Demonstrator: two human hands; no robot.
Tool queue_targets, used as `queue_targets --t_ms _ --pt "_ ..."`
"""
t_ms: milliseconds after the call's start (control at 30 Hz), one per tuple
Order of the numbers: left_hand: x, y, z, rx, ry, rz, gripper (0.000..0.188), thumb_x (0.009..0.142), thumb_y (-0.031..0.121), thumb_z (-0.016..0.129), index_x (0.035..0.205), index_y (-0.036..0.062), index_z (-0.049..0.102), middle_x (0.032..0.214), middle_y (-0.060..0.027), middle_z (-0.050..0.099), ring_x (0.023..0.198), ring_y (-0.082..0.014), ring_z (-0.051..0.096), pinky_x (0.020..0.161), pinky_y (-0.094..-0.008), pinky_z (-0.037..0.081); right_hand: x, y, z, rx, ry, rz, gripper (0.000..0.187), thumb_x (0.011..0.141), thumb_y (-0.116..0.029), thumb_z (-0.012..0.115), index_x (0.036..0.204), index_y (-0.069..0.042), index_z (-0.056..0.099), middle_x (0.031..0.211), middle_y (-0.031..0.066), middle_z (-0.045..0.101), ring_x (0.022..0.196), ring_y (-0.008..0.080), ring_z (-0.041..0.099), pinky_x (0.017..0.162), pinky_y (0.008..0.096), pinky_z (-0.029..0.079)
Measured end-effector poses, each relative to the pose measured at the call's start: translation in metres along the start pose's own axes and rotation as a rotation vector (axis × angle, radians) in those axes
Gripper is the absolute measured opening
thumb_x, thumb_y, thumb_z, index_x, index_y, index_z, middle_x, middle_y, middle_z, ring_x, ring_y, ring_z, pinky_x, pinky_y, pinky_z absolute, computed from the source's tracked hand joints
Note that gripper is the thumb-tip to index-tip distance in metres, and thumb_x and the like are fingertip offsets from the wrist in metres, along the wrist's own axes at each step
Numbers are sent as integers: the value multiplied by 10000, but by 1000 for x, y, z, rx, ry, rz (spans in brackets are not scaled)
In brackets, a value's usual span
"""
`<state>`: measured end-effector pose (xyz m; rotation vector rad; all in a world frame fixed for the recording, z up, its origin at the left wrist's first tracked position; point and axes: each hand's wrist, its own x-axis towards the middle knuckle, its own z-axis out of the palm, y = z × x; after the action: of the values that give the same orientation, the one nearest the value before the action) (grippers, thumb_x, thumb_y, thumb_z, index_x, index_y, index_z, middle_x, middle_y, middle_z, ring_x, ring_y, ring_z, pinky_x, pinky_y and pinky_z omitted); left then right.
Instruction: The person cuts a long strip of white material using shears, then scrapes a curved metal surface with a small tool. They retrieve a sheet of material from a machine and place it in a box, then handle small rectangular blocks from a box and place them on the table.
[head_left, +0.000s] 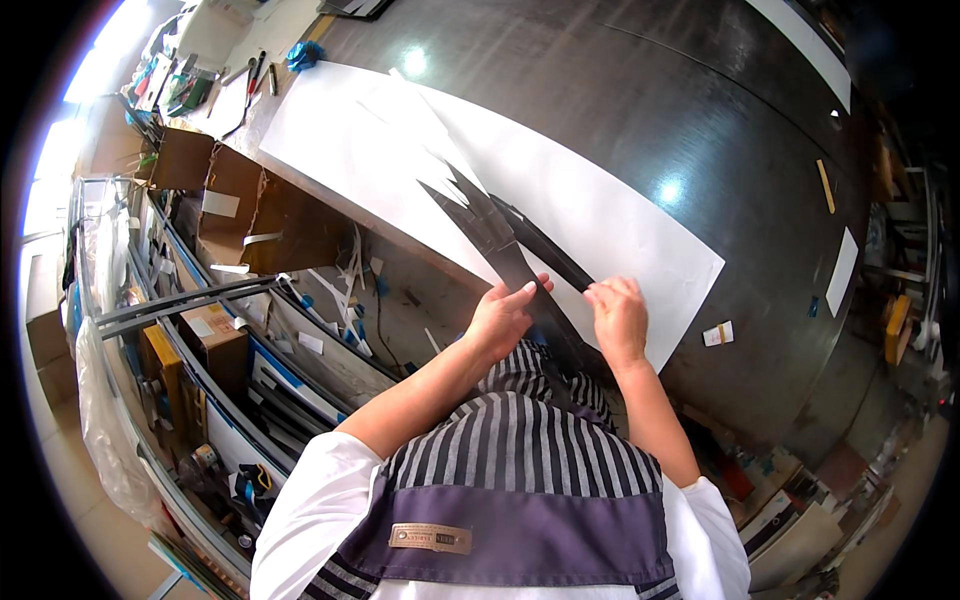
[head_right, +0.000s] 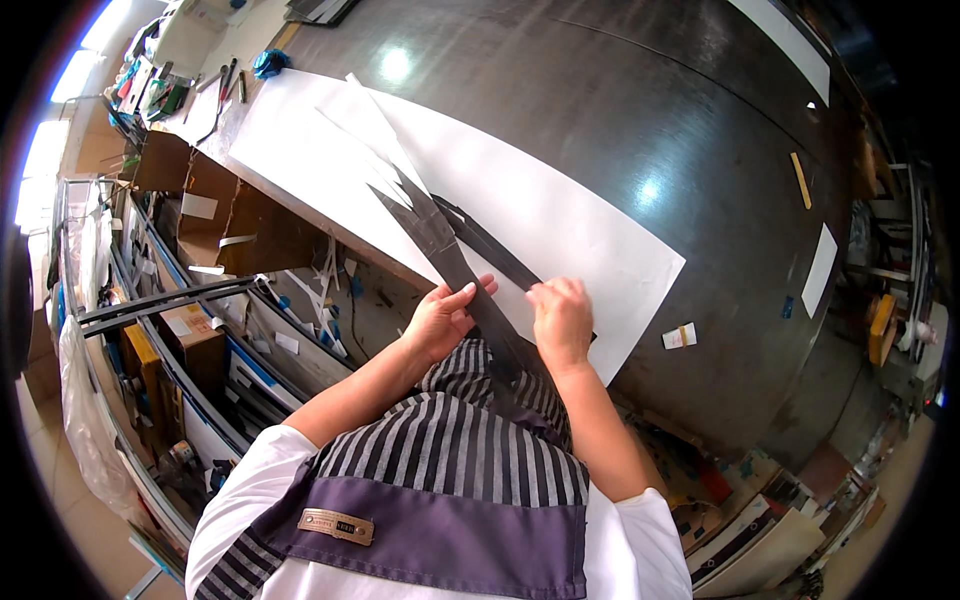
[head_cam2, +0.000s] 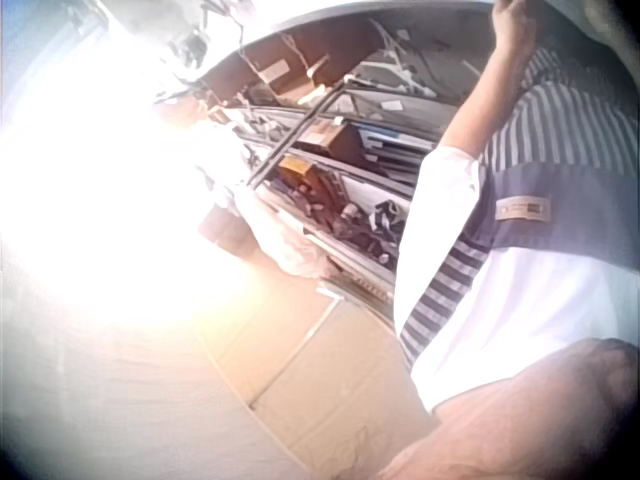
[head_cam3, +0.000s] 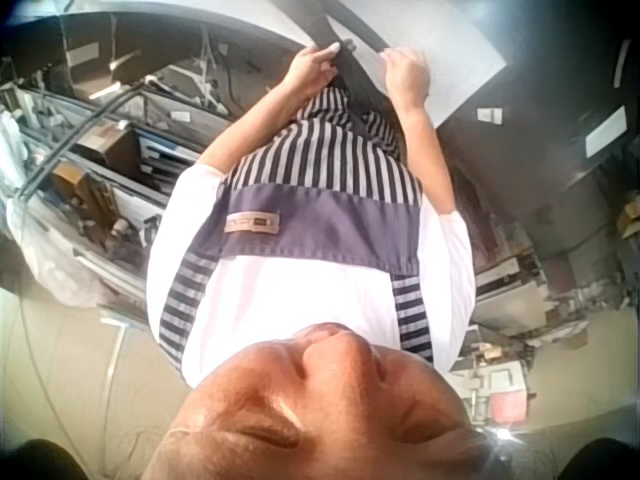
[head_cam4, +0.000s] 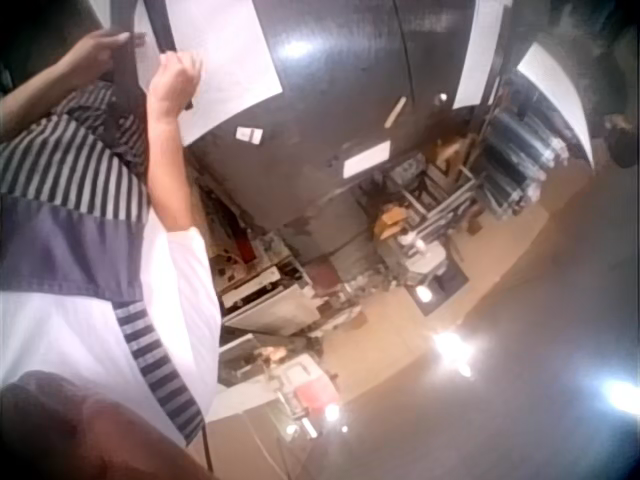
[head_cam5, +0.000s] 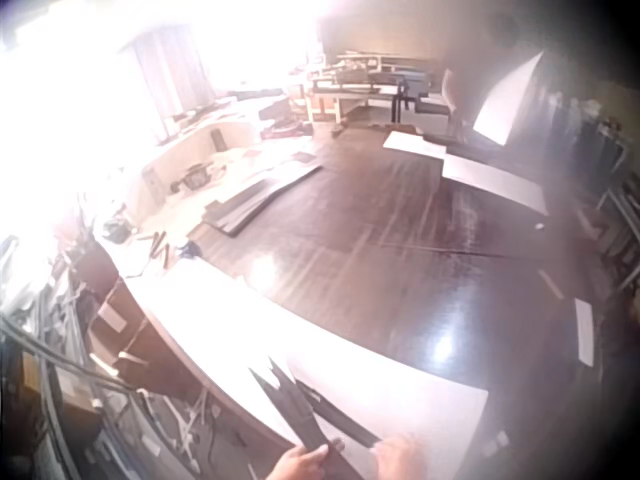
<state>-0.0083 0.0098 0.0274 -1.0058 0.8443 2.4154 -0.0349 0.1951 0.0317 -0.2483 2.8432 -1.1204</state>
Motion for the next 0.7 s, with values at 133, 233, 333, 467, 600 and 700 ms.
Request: queue_targets --t_ms 133,233,333,467,600,700 --pt "8 -6 -6 -2 -24 15 253 949 68 506 1186 -19 490 1169 -126 594 1120 -257 572 961 -447 473 -7 0 0 245 -163 114 123 823 -145 650 817 -23 668 839 121 627 837 323 564 767 419 458" --pt "4 -5 -1 14 45 15 243 944 66 518 1171 -16 493 1165 -129 594 1111 -258 576 957 -445 477 1 12 12 -15 48 41 180 798 -167 681 897 -27 625 903 125 606 902 319 543 782 414 447" --pt "3 -3 0 59 48 8 239 940 68 527 1162 -15 497 1158 -131 595 1108 -259 579 953 -438 480 7 23 21 -201 0 50 185 748 -137 714 853 -36 599 910 108 585 929 301 529 782 408 440" --pt "1 -1 0 88 36 -9 237 940 77 533 1156 -14 501 1153 -129 597 1102 -255 583 952 -424 484 14 27 24 -101 59 130 160 710 -111 728 731 -48 582 786 84 587 817 290 550 722 413 455" --pt "2 -2 0 63 35 -18 248 947 87 523 1172 -16 504 1157 -130 599 1102 -252 584 956 -421 483 14 27 22 -120 79 60 118 712 -125 718 685 -57 625 745 73 604 783 289 565 696 409 459" --pt "1 0 4 43 4 0 264 954 92 510 1194 -19 496 1166 -138 596 1108 -256 581 965 -426 479 7 11 7 -157 34 9 87 726 -130 710 739 -53 672 772 78 630 793 295 581 712 405 465"
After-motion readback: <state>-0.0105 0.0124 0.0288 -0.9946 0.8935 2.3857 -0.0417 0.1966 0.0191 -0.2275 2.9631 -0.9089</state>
